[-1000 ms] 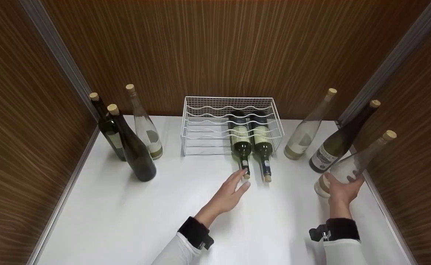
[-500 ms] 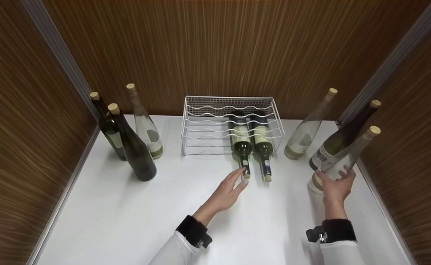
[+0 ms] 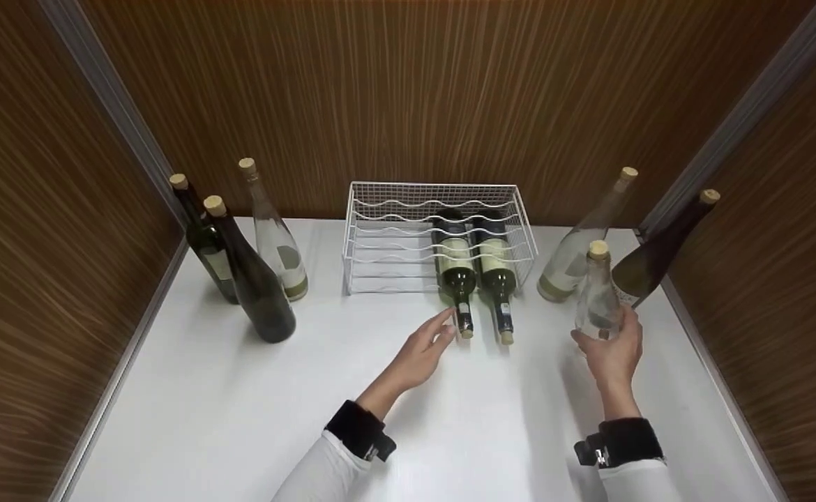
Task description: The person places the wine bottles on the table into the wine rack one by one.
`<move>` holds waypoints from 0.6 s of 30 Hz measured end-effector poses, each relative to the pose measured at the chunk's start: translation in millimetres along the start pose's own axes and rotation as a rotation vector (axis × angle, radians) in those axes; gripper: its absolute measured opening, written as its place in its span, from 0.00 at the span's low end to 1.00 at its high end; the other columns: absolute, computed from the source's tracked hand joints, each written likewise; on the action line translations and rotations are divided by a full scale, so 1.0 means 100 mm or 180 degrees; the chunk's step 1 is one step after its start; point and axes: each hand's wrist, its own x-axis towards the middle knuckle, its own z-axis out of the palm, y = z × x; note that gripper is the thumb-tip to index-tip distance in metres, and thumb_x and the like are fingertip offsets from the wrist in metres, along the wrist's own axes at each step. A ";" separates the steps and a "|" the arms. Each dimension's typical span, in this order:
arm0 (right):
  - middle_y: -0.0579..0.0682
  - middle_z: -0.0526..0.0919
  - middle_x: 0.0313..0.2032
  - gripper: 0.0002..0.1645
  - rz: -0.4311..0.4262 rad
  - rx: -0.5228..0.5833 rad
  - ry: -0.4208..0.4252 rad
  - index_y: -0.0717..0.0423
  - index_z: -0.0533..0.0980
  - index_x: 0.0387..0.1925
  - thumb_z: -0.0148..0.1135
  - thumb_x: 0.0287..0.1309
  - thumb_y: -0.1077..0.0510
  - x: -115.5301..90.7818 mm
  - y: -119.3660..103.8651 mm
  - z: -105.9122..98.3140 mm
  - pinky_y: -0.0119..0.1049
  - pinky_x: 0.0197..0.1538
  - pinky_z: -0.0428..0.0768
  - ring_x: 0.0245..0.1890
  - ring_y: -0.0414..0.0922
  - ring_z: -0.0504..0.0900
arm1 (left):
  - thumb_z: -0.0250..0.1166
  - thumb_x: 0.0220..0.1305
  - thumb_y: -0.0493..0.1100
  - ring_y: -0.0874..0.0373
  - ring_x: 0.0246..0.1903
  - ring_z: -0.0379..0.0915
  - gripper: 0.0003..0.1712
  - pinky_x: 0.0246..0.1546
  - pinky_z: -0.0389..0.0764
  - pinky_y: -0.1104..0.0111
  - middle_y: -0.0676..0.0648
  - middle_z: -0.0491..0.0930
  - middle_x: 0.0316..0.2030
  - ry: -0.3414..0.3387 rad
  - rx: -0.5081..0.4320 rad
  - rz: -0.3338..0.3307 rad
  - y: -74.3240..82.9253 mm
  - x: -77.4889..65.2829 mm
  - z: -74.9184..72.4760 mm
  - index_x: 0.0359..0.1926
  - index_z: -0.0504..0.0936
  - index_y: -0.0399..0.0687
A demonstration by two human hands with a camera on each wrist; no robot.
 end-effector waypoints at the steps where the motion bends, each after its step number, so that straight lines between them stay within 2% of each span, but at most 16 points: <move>1: 0.61 0.60 0.67 0.57 -0.0081 -0.0090 -0.0004 0.55 0.56 0.73 0.76 0.44 0.69 -0.01 0.00 0.02 0.54 0.62 0.68 0.65 0.59 0.63 | 0.39 0.79 0.57 0.49 0.69 0.58 0.33 0.65 0.63 0.54 0.43 0.58 0.72 0.0013 -0.0100 0.0009 0.01 0.00 -0.02 0.76 0.55 0.45; 6: 0.63 0.65 0.61 0.54 -0.0465 -0.0342 0.0018 0.58 0.61 0.69 0.78 0.40 0.69 -0.07 0.00 0.14 0.53 0.55 0.70 0.56 0.61 0.70 | 0.35 0.80 0.56 0.45 0.66 0.62 0.33 0.58 0.73 0.53 0.38 0.60 0.70 0.0053 -0.0682 -0.0025 0.04 0.02 -0.11 0.75 0.55 0.43; 10: 0.63 0.68 0.57 0.50 -0.0794 -0.0477 0.0043 0.60 0.66 0.64 0.78 0.36 0.71 -0.11 0.00 0.22 0.55 0.56 0.71 0.56 0.62 0.69 | 0.33 0.80 0.57 0.41 0.65 0.64 0.33 0.57 0.74 0.50 0.35 0.61 0.69 0.0046 -0.0972 -0.0109 0.07 0.03 -0.19 0.75 0.56 0.43; 18: 0.62 0.70 0.56 0.48 -0.1186 -0.0991 0.0034 0.55 0.71 0.60 0.78 0.30 0.68 -0.17 -0.03 0.33 0.65 0.60 0.56 0.58 0.68 0.65 | 0.33 0.80 0.58 0.42 0.63 0.65 0.34 0.58 0.70 0.47 0.35 0.67 0.65 0.0041 -0.0904 -0.0089 0.07 0.03 -0.28 0.74 0.59 0.43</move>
